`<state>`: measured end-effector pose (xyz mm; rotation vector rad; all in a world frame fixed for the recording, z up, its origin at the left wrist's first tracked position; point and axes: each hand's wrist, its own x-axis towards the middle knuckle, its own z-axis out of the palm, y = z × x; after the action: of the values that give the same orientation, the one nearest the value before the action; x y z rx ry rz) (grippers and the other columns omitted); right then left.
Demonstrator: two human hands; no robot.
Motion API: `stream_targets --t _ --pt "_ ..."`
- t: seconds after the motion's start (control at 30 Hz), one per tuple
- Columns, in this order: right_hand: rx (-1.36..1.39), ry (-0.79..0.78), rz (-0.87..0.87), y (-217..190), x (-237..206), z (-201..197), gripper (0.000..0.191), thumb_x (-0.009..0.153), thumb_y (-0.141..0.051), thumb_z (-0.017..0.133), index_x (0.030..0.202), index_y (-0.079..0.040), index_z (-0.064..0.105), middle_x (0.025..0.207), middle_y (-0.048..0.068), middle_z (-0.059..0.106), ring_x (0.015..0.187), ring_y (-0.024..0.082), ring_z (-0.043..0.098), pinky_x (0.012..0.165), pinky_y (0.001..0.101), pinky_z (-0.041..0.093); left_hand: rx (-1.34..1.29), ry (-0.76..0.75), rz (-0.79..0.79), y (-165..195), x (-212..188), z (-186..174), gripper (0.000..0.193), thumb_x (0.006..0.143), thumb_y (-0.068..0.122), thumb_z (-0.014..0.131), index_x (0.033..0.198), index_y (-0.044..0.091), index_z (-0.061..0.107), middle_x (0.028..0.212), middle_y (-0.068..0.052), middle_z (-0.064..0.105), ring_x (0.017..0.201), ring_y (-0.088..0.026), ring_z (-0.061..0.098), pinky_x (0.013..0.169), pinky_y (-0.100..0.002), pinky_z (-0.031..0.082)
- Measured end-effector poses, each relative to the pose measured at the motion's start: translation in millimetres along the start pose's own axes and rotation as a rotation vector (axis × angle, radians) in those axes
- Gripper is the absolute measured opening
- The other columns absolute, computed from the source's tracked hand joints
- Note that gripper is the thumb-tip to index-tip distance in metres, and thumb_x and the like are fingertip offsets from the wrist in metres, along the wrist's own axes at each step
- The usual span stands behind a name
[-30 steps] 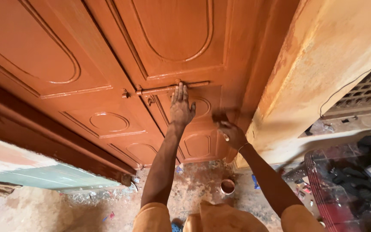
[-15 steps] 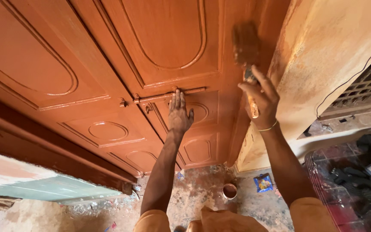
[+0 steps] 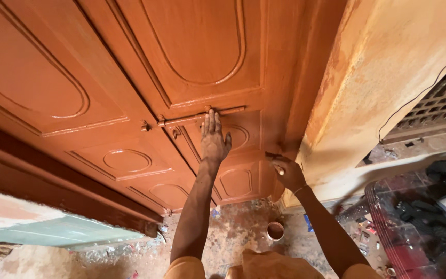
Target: The person paints a metal double door with a reddish-brown paint, using a paintbrush in the right hand while steadying the door with the left hand. They work across the door panels and around the latch, dipping the brush in a small paint can on the floor between strokes.
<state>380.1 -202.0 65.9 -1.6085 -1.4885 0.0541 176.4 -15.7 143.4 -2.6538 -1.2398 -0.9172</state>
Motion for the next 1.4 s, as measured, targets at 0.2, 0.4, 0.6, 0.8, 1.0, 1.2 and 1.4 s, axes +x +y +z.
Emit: stream_targets --t 0.2,0.4,0.6,0.8,1.0,1.2,1.4 --pt "0.026 -0.045 0.108 -28 19 -61 0.035 0.083 0.001 0.066 0.109 -0.02 0.075 0.14 0.001 0.068 0.101 0.02 0.076 0.061 0.0299 0.062 -0.029 0.013 -0.01 0 0 4 0.086 0.09 0.029 0.065 0.157 -0.007 0.026 0.168 -0.022 0.02 0.156 -0.037 0.02 0.126 -0.045 0.02" --pt "-0.233 0.402 -0.359 -80 52 -147 0.036 0.088 0.006 0.07 0.118 -0.014 0.074 0.149 0.016 0.06 0.119 0.027 0.069 0.101 0.0353 0.059 -0.029 -0.006 -0.013 -1 -2 7 0.084 0.092 0.029 0.064 0.157 -0.008 0.026 0.168 -0.022 0.02 0.156 -0.037 0.02 0.126 -0.045 0.02" --pt "-0.26 0.369 -0.375 -69 48 -122 0.038 0.086 0.003 0.072 0.118 -0.016 0.076 0.147 0.015 0.06 0.12 0.03 0.068 0.104 0.0376 0.057 -0.039 0.008 0.002 -3 -2 5 0.084 0.09 0.029 0.065 0.157 -0.007 0.028 0.169 -0.022 0.02 0.156 -0.037 0.02 0.126 -0.045 0.021" --pt "-0.089 -0.113 -0.095 -8 6 -52 0.026 0.083 -0.002 0.074 0.103 -0.018 0.076 0.119 0.003 0.076 0.101 0.021 0.074 0.086 0.0334 0.06 -0.027 0.013 -0.013 0 0 4 0.083 0.09 0.029 0.065 0.156 -0.007 0.03 0.168 -0.021 0.021 0.156 -0.037 0.02 0.125 -0.046 0.021" --pt "0.04 -0.314 -0.11 -10 52 -58 0.025 0.088 -0.004 0.073 0.107 -0.019 0.078 0.114 0.0 0.077 0.093 0.02 0.076 0.08 0.0296 0.062 -0.018 0.001 -0.015 2 2 -2 0.083 0.091 0.03 0.064 0.156 -0.007 0.029 0.168 -0.022 0.021 0.155 -0.037 0.02 0.126 -0.046 0.021" --pt "-0.086 0.025 -0.454 -74 162 -139 0.029 0.088 0.003 0.072 0.112 -0.013 0.075 0.142 0.018 0.063 0.11 0.027 0.073 0.086 0.0314 0.064 -0.018 -0.053 -0.043 4 4 -7 0.084 0.09 0.031 0.064 0.156 -0.007 0.027 0.168 -0.022 0.021 0.155 -0.035 0.021 0.125 -0.045 0.021" --pt "-0.292 0.468 -0.752 -137 215 -202 0.013 0.105 -0.001 0.08 0.114 -0.01 0.076 0.145 0.017 0.066 0.113 0.029 0.074 0.093 0.0366 0.064 -0.065 -0.084 0.003 -7 7 -11 0.086 0.091 0.033 0.065 0.156 -0.006 0.025 0.167 -0.022 0.02 0.155 -0.036 0.021 0.125 -0.046 0.021"
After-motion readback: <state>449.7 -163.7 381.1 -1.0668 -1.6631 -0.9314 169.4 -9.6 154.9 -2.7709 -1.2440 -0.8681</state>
